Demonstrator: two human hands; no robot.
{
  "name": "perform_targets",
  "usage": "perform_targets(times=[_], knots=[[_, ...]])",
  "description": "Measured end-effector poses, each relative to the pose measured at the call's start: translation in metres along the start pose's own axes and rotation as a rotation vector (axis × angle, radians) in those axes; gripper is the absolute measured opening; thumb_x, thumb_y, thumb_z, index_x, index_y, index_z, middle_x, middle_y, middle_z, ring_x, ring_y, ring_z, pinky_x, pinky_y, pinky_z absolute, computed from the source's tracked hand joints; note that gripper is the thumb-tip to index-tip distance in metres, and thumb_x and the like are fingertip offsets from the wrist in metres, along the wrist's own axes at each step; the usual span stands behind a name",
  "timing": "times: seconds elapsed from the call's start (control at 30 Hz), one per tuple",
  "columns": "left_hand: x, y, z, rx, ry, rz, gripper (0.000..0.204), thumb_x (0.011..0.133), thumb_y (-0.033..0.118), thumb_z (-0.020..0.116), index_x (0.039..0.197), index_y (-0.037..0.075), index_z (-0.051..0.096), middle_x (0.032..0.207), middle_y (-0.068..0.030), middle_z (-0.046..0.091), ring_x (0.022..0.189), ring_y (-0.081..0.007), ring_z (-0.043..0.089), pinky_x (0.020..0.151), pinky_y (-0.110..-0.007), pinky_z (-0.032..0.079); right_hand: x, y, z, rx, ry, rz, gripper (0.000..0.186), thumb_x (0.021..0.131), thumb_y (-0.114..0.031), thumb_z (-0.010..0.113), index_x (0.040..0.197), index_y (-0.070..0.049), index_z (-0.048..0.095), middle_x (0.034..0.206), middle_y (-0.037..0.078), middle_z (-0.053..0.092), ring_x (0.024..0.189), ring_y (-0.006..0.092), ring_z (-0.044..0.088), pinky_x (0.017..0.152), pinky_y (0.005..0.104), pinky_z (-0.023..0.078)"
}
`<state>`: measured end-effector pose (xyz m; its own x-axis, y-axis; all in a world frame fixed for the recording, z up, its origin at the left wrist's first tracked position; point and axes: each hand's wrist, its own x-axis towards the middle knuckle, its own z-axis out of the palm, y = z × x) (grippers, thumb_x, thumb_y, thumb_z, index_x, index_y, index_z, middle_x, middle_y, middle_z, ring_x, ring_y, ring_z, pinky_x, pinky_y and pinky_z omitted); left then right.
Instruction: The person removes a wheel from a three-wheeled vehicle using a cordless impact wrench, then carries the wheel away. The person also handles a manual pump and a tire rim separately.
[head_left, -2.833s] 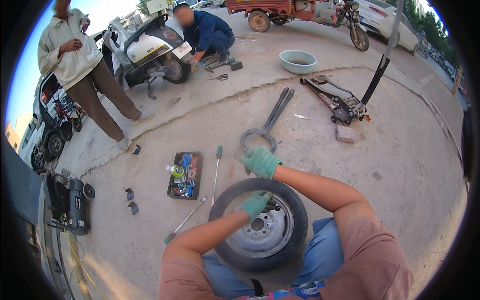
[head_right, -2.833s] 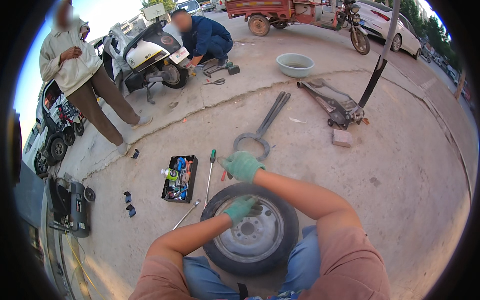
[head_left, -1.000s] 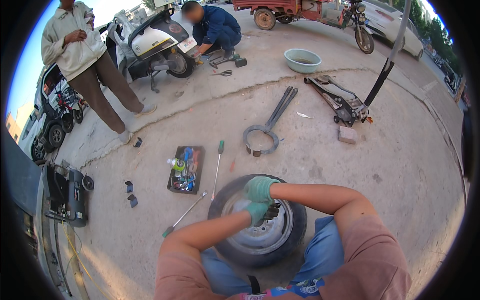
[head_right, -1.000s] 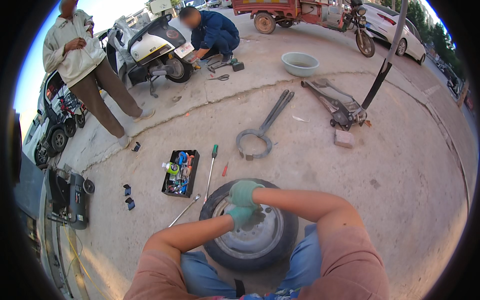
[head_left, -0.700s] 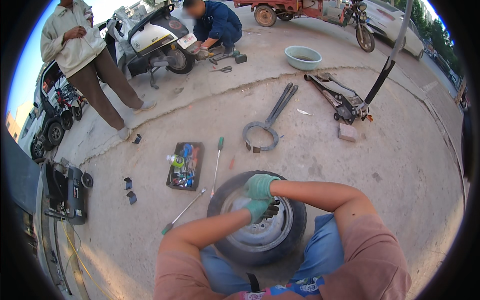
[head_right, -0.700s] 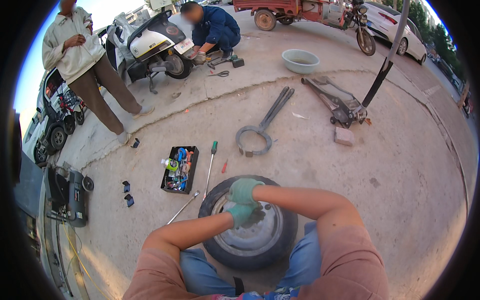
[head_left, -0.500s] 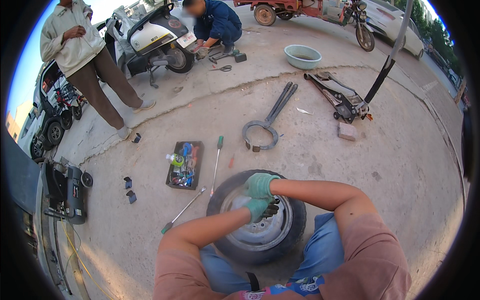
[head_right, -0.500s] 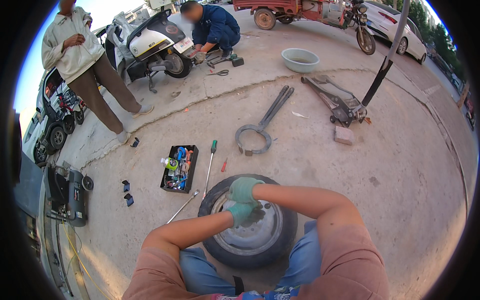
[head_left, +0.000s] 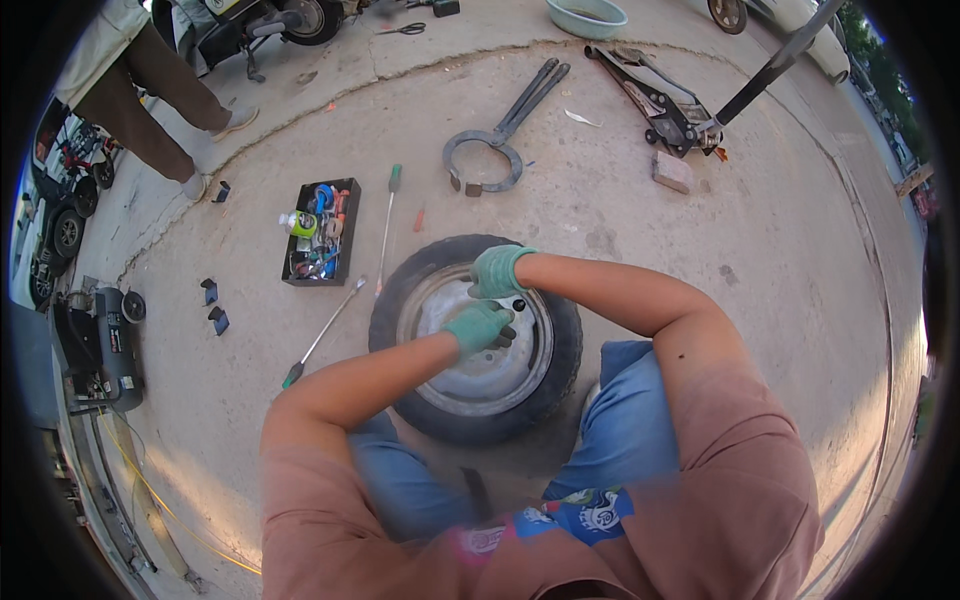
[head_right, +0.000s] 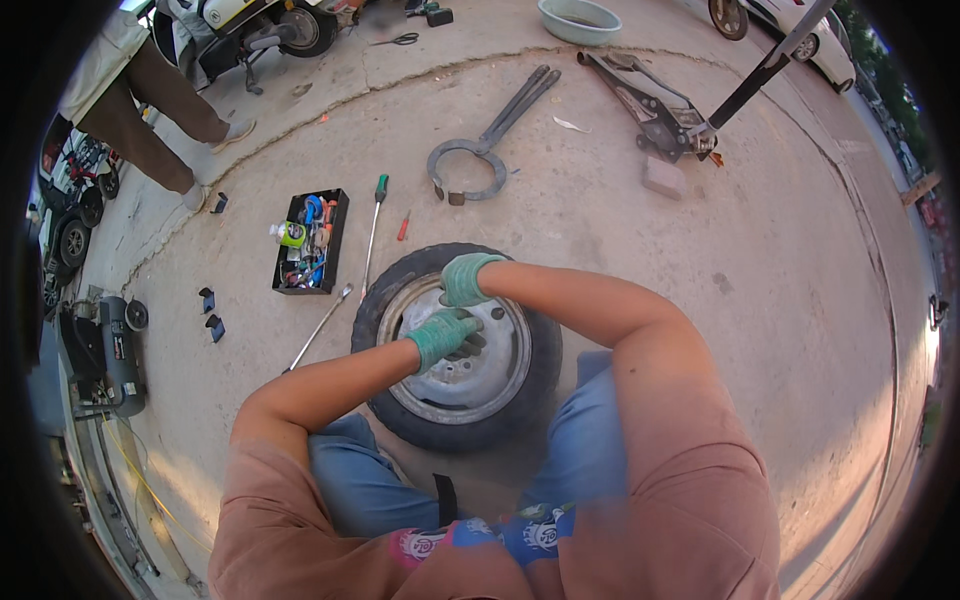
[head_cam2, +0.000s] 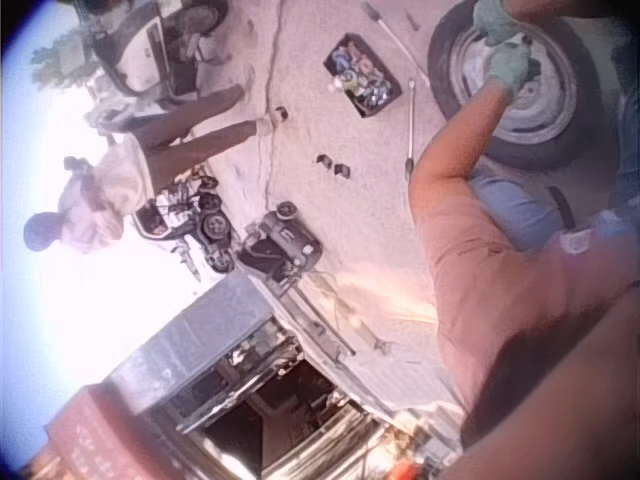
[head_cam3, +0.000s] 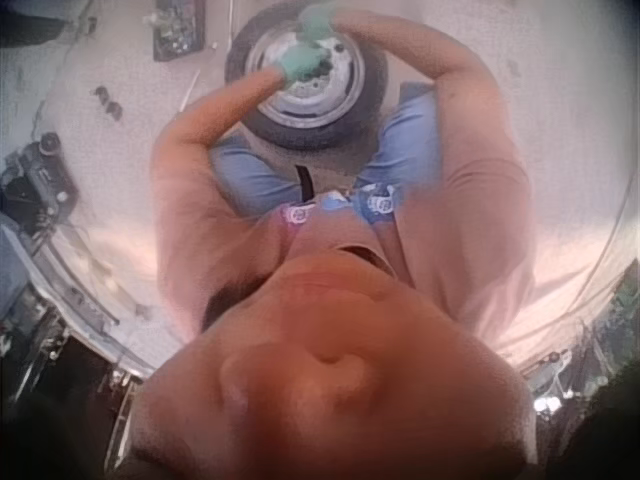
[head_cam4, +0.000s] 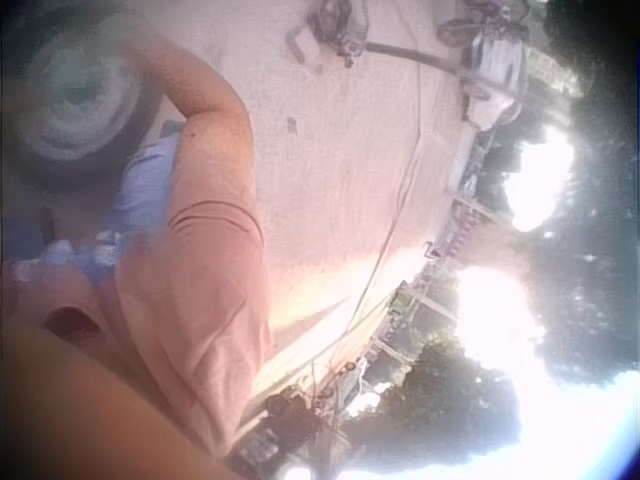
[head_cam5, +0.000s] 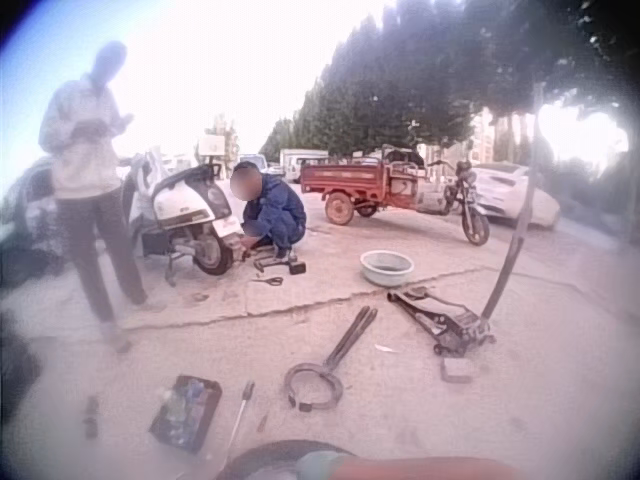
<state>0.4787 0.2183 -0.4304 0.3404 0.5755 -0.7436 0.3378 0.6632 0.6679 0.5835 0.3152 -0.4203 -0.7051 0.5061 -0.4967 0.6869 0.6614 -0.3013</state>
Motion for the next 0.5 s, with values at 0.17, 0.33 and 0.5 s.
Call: perform_targets(times=[0.17, 0.33, 0.5], knots=[[0.008, -0.042, -0.042, 0.215, 0.195, 0.095, 0.029, 0.094, 0.02, 0.053, 0.112, -0.003, 0.059, 0.09, -0.0138, 0.068, 0.073, -0.0185, 0.068, 0.066, -0.031, 0.053, 0.011, 0.057, 0.026, 0.015, -0.074, 0.152, 0.043, 0.078, -0.042, 0.059, 0.093, -0.004, 0.071, 0.093, 0.021, 0.067, 0.089, 0.0357, 0.064, 0.08, 0.0431, 0.049], [0.046, -0.076, -0.107, 0.621, 0.436, 0.083, 0.037, 0.089, 0.03, 0.057, 0.108, -0.002, 0.061, 0.093, -0.0174, 0.068, 0.077, -0.0231, 0.068, 0.072, -0.036, 0.053, 0.007, 0.112, 0.035, 0.054, -0.063, 0.342, 0.049, 0.078, -0.044, 0.06, 0.099, -0.001, 0.069, 0.101, 0.022, 0.066, 0.097, 0.0364, 0.063, 0.086, 0.0422, 0.048], [0.043, -0.065, -0.134, 0.824, 0.702, 0.004, 0.046, 0.086, 0.042, 0.052, 0.11, 0.003, 0.059, 0.115, -0.0208, 0.06, 0.109, -0.0374, 0.057, 0.092, -0.046, 0.045, 0.014, 0.119, 0.036, 0.229, 0.083, 0.462, 0.051, 0.08, -0.043, 0.059, 0.103, 0.0, 0.068, 0.105, 0.023, 0.065, 0.099, 0.0355, 0.063, 0.087, 0.0424, 0.048]])
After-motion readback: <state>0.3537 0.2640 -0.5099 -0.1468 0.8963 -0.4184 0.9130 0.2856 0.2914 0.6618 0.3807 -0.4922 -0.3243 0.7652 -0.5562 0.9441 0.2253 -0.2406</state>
